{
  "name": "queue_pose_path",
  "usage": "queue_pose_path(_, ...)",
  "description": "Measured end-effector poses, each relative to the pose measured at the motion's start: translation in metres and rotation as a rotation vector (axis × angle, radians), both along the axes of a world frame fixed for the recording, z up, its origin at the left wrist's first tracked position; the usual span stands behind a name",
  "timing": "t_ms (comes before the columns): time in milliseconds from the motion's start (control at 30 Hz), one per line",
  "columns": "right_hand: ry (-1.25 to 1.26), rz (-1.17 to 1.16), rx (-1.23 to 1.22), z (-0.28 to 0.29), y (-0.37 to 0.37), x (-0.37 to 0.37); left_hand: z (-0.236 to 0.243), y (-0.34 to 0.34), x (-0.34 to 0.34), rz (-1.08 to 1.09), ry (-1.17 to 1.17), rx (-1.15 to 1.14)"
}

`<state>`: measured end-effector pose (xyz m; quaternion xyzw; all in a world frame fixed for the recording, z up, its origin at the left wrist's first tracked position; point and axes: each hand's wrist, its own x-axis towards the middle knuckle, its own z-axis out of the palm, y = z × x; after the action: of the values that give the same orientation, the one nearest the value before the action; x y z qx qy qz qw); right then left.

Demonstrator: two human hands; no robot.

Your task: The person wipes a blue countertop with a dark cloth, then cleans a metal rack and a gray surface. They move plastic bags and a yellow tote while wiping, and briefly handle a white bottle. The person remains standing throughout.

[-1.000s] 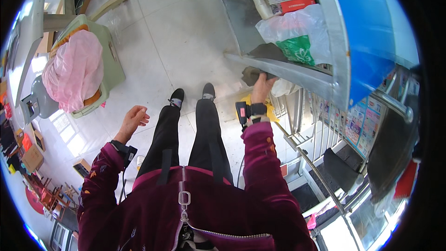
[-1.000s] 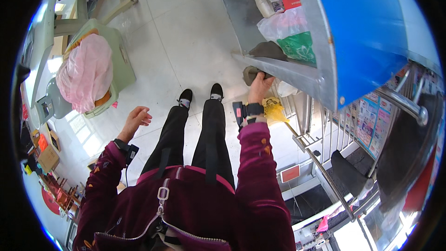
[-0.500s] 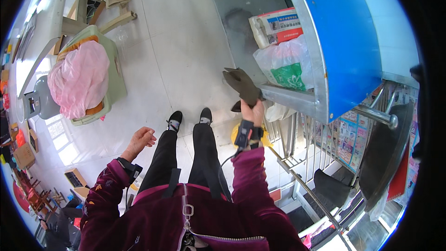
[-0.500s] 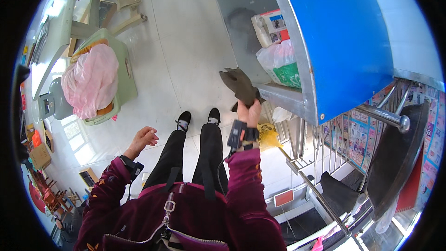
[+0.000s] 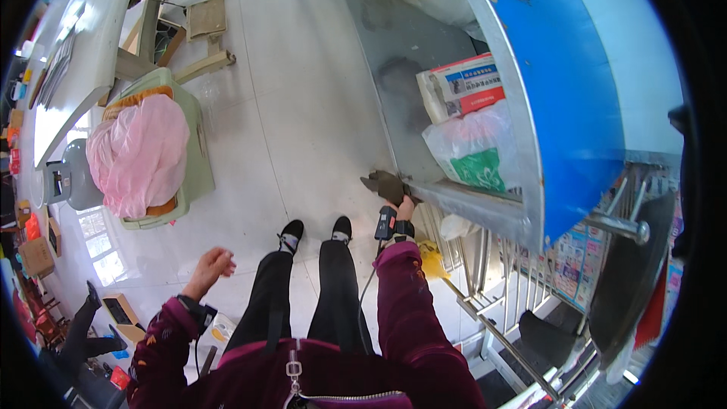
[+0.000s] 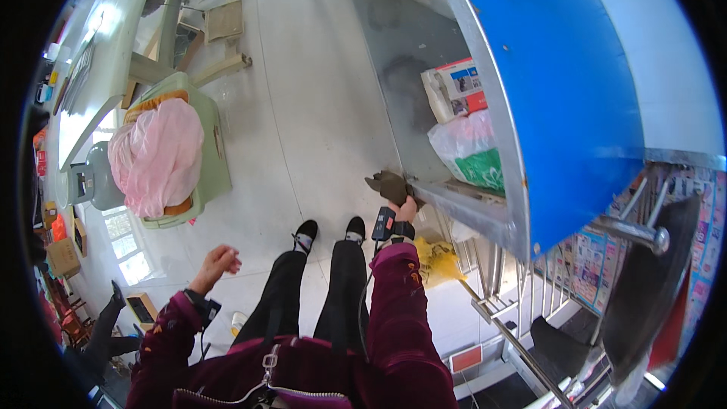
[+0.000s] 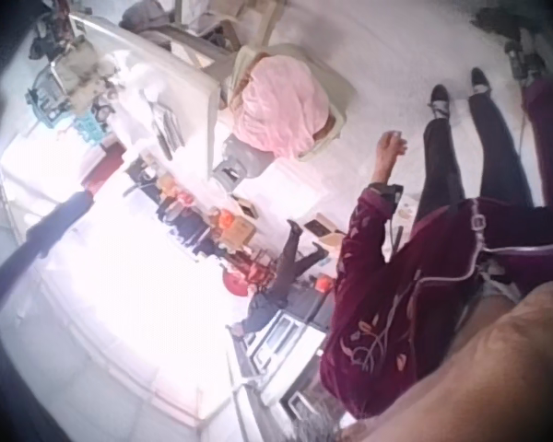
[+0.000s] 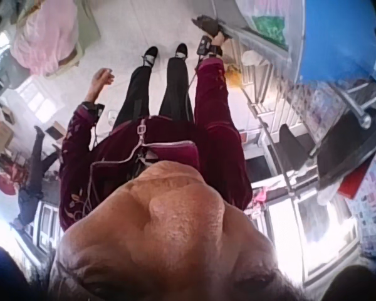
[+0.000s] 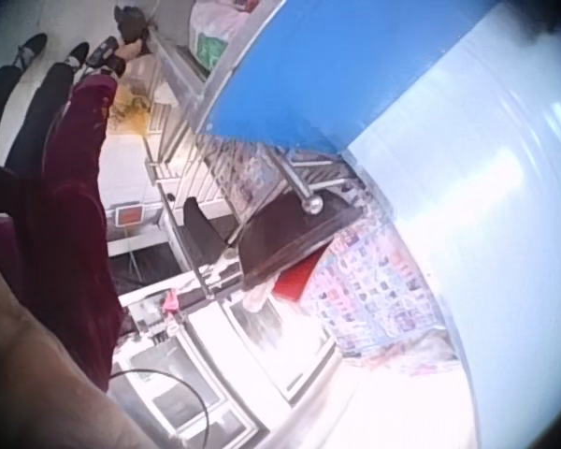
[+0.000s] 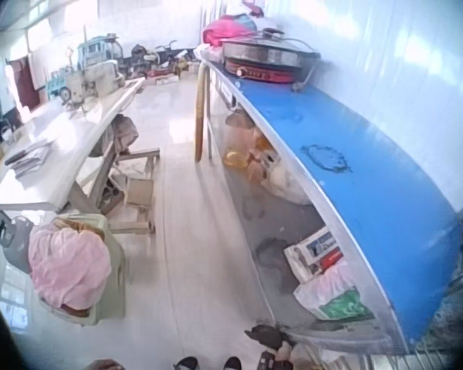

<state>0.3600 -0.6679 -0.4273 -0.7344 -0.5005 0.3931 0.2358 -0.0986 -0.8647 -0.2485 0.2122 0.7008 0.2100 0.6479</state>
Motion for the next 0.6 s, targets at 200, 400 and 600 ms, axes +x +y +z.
queue_pose_path(200, -0.097, 0.042, -0.247, -0.099, 0.001, 0.009, -0.018, -0.026, -0.003, -0.027, 0.056, -0.170)
queue_pose_path(400, 0.611, -0.500, -0.066, -0.064, -0.016, 0.022, -0.018, -0.009, 0.001, -0.002, 0.008, -0.133)
queue_pose_path(600, 0.499, -0.650, 0.093, 0.070, -0.015, 0.046, -0.023, 0.025, 0.011, -0.086, -0.053, -0.055)
